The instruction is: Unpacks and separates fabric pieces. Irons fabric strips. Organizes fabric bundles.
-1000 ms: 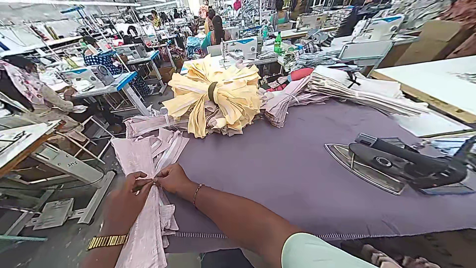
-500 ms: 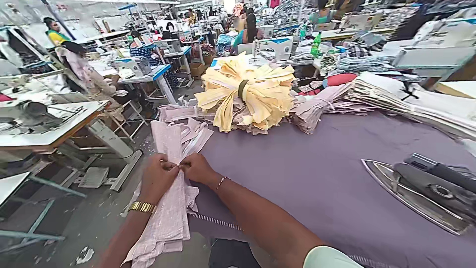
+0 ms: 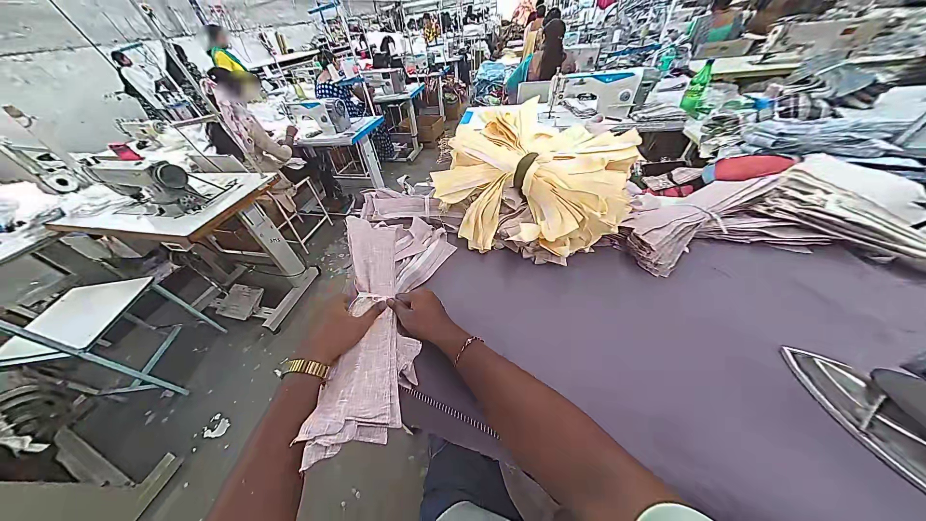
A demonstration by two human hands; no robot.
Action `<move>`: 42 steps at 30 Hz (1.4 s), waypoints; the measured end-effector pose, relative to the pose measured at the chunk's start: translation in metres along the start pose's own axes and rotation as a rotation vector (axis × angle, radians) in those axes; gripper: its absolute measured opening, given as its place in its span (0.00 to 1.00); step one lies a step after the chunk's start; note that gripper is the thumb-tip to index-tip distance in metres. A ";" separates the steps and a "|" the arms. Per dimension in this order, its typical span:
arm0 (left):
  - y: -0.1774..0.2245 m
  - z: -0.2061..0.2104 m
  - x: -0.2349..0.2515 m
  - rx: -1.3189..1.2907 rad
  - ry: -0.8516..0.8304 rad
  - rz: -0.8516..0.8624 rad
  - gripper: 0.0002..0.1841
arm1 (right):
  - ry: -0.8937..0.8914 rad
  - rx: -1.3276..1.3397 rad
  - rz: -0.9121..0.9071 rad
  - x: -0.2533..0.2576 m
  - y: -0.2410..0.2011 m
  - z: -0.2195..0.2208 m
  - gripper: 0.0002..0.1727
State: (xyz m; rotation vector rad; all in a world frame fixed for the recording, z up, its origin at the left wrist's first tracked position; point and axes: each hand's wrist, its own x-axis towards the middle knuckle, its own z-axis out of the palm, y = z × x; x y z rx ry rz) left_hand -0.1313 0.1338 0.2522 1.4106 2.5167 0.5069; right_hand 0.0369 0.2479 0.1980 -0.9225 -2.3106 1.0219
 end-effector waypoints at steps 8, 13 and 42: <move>-0.002 0.006 -0.022 -0.786 0.015 -0.023 0.49 | 0.102 0.617 -0.319 -0.015 -0.030 -0.008 0.19; 0.020 -0.012 -0.037 -1.100 0.354 0.009 0.44 | 0.401 0.677 -0.280 -0.062 -0.052 -0.034 0.19; 0.205 0.037 0.228 0.232 0.124 0.315 0.24 | 0.581 -0.731 0.134 -0.326 0.101 -0.111 0.18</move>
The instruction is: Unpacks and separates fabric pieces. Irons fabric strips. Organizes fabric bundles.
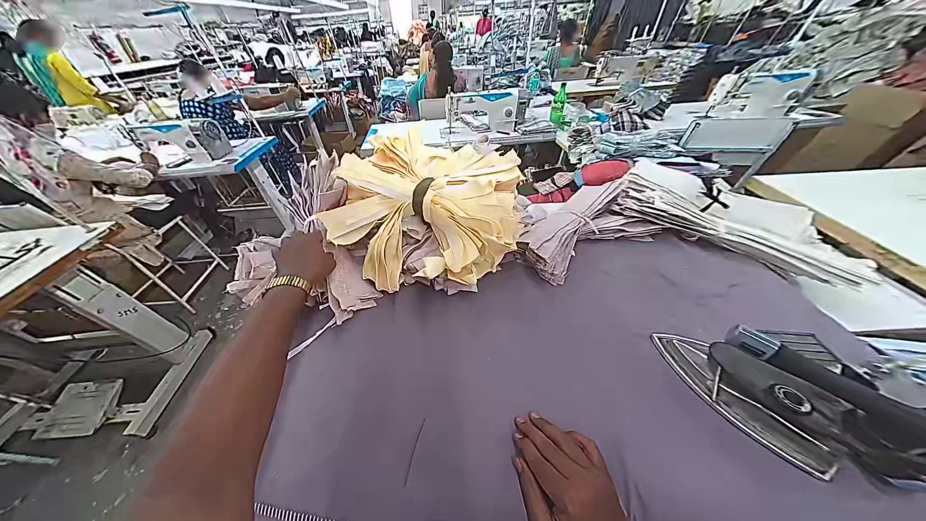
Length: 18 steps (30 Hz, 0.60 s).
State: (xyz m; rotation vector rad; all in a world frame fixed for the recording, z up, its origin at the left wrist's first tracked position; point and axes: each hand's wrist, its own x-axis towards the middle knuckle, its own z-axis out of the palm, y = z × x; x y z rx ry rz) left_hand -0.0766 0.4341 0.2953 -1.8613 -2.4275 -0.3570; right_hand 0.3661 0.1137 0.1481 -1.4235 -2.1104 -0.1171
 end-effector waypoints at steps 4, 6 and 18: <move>0.040 -0.011 -0.027 -0.104 0.353 0.227 0.15 | -0.008 -0.006 -0.003 -0.001 -0.001 -0.001 0.18; 0.073 -0.011 -0.027 -0.202 0.427 0.449 0.13 | 0.001 -0.007 -0.009 -0.002 -0.002 -0.001 0.18; 0.233 0.003 0.074 0.273 0.172 0.719 0.50 | -0.003 0.047 0.032 -0.003 0.000 -0.005 0.18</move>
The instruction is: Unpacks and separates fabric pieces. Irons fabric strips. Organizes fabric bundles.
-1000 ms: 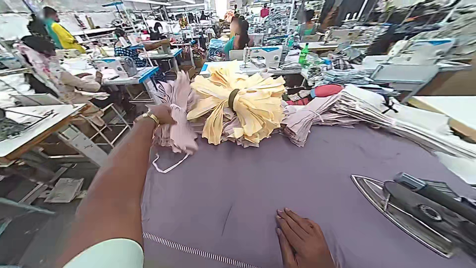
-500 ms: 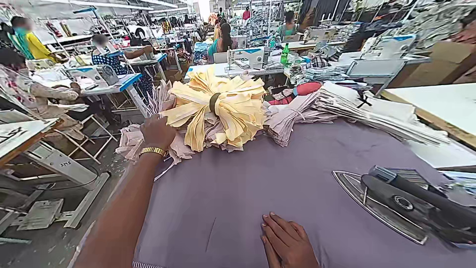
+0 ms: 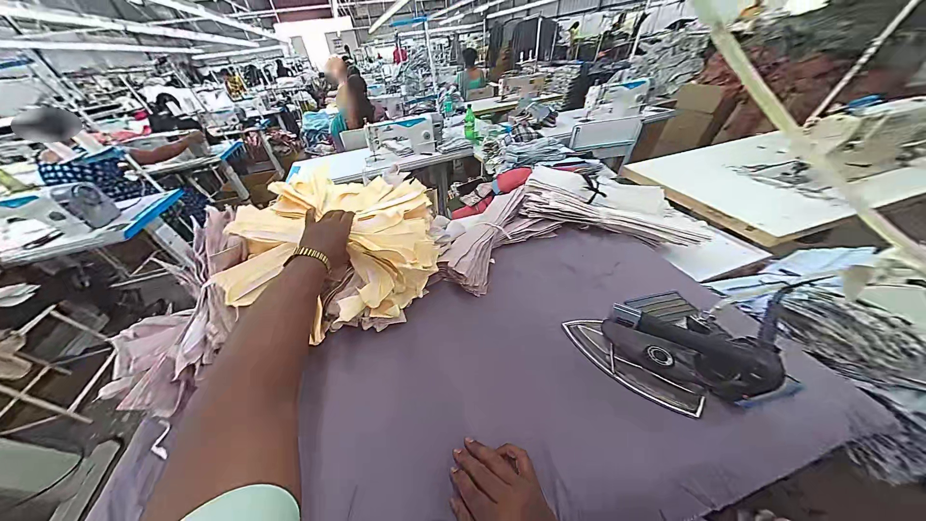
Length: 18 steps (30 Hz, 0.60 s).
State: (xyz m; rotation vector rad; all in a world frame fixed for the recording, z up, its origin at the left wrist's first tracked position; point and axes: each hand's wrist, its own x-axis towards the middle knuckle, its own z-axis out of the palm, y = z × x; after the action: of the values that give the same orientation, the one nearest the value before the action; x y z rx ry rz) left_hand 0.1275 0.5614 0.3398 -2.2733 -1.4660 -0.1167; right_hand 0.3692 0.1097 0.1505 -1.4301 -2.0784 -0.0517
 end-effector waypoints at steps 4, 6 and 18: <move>0.008 0.000 -0.010 0.059 0.079 -0.030 0.34 | -0.019 -0.021 -0.004 0.000 0.000 0.001 0.19; 0.011 -0.021 -0.021 0.029 0.151 -0.054 0.30 | -0.007 -0.018 -0.002 0.001 0.000 0.001 0.19; -0.002 -0.236 -0.118 -0.359 0.614 -0.216 0.39 | 0.068 -0.017 -0.051 -0.002 -0.001 0.008 0.17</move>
State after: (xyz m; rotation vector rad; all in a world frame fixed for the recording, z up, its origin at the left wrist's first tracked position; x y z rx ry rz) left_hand 0.1115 0.3679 0.5186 -2.0374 -1.4092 -1.1134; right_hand 0.3647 0.1103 0.1432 -1.3671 -2.0633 -0.1367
